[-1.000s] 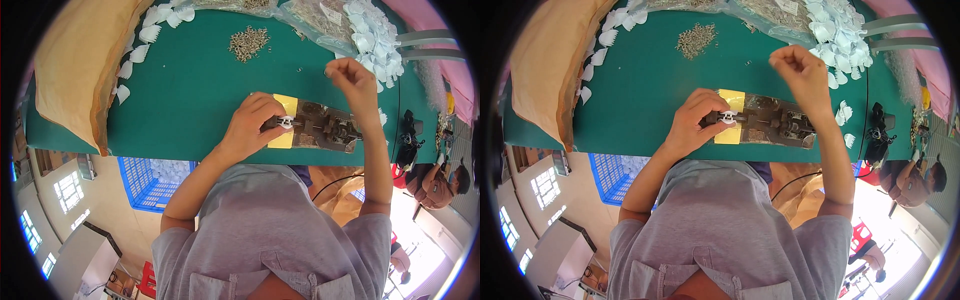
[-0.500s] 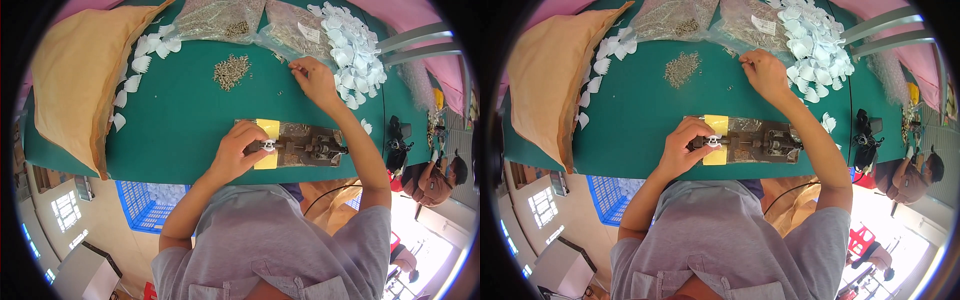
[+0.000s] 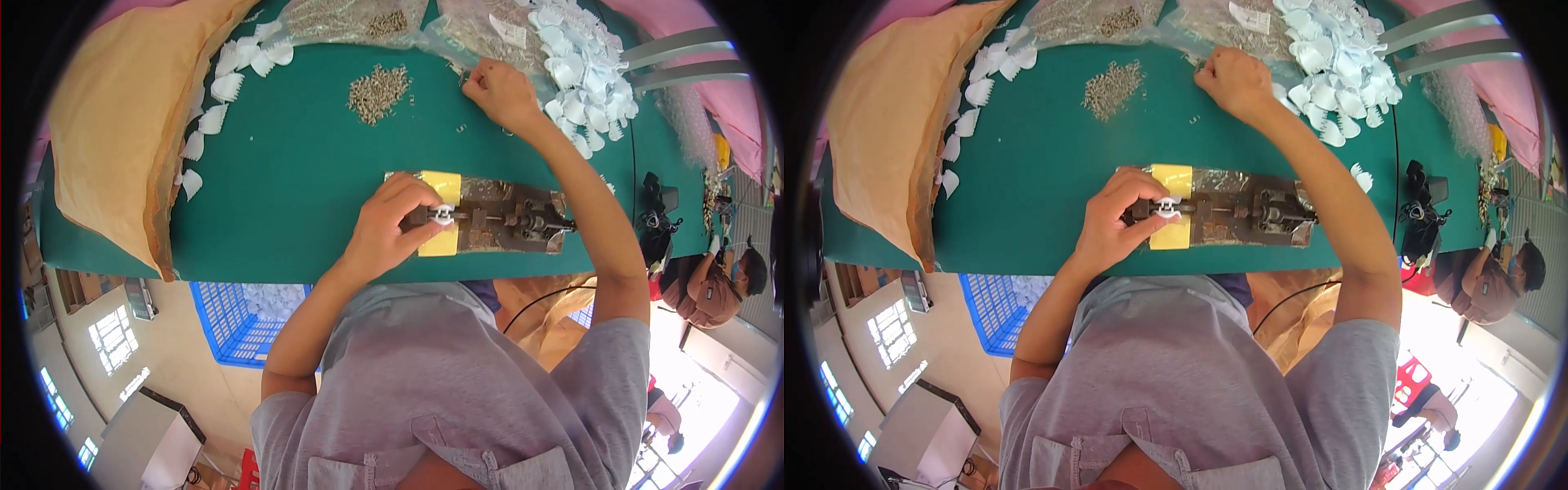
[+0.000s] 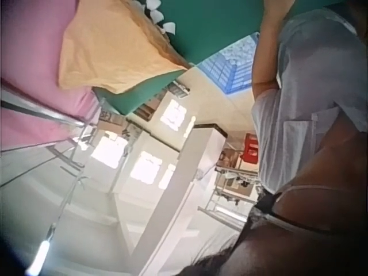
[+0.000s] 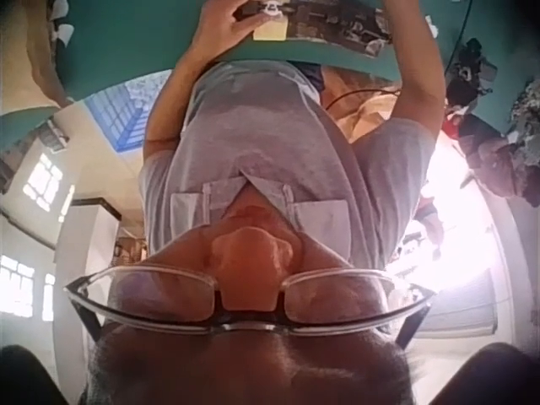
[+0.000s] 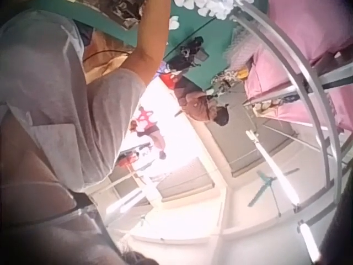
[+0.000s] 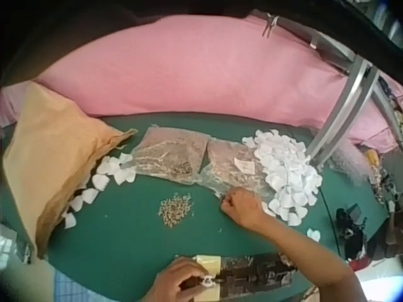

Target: The person picks up a white plastic piece and a metal clip, fits them together on a metal jig, and presses a lever. They then remove the assembled component and place it into a blue crate, repeating the process.

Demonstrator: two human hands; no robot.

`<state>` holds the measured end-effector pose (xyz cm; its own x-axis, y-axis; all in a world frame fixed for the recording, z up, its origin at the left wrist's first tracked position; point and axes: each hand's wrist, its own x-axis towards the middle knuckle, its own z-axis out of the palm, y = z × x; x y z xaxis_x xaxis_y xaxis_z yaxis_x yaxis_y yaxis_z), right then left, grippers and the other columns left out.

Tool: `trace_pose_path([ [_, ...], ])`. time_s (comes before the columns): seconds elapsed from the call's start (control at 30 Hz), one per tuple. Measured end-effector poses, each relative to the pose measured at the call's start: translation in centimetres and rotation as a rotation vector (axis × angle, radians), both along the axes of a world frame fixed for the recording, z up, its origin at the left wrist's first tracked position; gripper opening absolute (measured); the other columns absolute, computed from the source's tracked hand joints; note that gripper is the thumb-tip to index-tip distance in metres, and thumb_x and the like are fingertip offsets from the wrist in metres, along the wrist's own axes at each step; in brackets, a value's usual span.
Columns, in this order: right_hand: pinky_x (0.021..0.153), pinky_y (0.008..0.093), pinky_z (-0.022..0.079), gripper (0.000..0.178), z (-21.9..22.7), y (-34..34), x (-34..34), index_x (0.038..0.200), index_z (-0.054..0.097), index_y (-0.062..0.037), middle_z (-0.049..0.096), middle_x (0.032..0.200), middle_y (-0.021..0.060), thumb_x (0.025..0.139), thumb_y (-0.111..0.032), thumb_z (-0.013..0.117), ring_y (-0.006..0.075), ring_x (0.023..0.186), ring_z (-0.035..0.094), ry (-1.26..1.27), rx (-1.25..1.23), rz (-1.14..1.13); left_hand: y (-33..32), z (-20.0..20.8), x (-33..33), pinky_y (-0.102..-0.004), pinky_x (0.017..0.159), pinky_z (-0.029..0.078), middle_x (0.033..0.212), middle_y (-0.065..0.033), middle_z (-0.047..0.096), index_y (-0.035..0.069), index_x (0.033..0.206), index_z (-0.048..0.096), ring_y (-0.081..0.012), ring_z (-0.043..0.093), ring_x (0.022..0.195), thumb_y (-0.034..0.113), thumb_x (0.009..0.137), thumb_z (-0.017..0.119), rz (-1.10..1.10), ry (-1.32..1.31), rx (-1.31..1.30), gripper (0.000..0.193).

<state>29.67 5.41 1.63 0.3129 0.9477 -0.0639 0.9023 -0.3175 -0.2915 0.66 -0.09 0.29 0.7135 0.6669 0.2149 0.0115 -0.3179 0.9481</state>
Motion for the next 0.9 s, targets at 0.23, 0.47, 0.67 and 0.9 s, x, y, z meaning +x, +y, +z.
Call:
trace_pose_path([
  [0.23,0.076,0.029,0.055,0.011,6.1,-9.4,-4.2,0.092,0.067,0.0002,0.069,0.083,0.006,0.089,-0.009,0.074,0.0118,0.077,0.066,0.632,0.118,0.173,-0.1,-0.4,-0.1,-0.0366,0.085,0.052,0.1,-0.0087,0.071,0.002,0.098,0.067,-0.0262,0.066,0.097,0.004,0.08,0.086,0.014,0.002,-0.026,0.026],
  [0.47,0.073,0.0374,0.055,0.021,6.0,-14.5,-8.6,0.099,0.073,-0.0039,0.071,0.089,0.0067,0.081,0.002,0.081,0.0268,0.087,0.065,0.451,0.362,0.409,-0.2,-0.1,-0.1,-0.0349,0.082,0.052,0.098,-0.0077,0.069,0.004,0.101,0.071,-0.0243,0.064,0.094,0.005,0.08,0.087,0.012,0.021,-0.007,0.026],
  [0.67,0.068,0.0333,0.055,0.021,5.8,-14.7,-8.8,0.098,0.071,-0.0017,0.072,0.09,0.0067,0.082,0.002,0.084,0.0227,0.087,0.066,0.404,0.332,0.417,-0.2,-0.2,0.0,-0.034,0.081,0.051,0.098,-0.0073,0.069,0.004,0.102,0.073,-0.0231,0.064,0.093,0.004,0.08,0.087,0.017,0.023,0.002,0.026],
  [0.9,0.072,0.0381,0.055,0.024,5.8,-14.7,-9.3,0.1,0.073,-0.0056,0.072,0.089,0.0069,0.079,0.001,0.082,0.0269,0.085,0.065,0.404,0.334,0.375,-0.1,-0.6,0.1,-0.0349,0.071,0.048,0.091,-0.0067,0.061,0.005,0.101,0.072,-0.0238,0.058,0.084,0.008,0.08,0.087,0.027,-0.028,0.041,0.026],
])
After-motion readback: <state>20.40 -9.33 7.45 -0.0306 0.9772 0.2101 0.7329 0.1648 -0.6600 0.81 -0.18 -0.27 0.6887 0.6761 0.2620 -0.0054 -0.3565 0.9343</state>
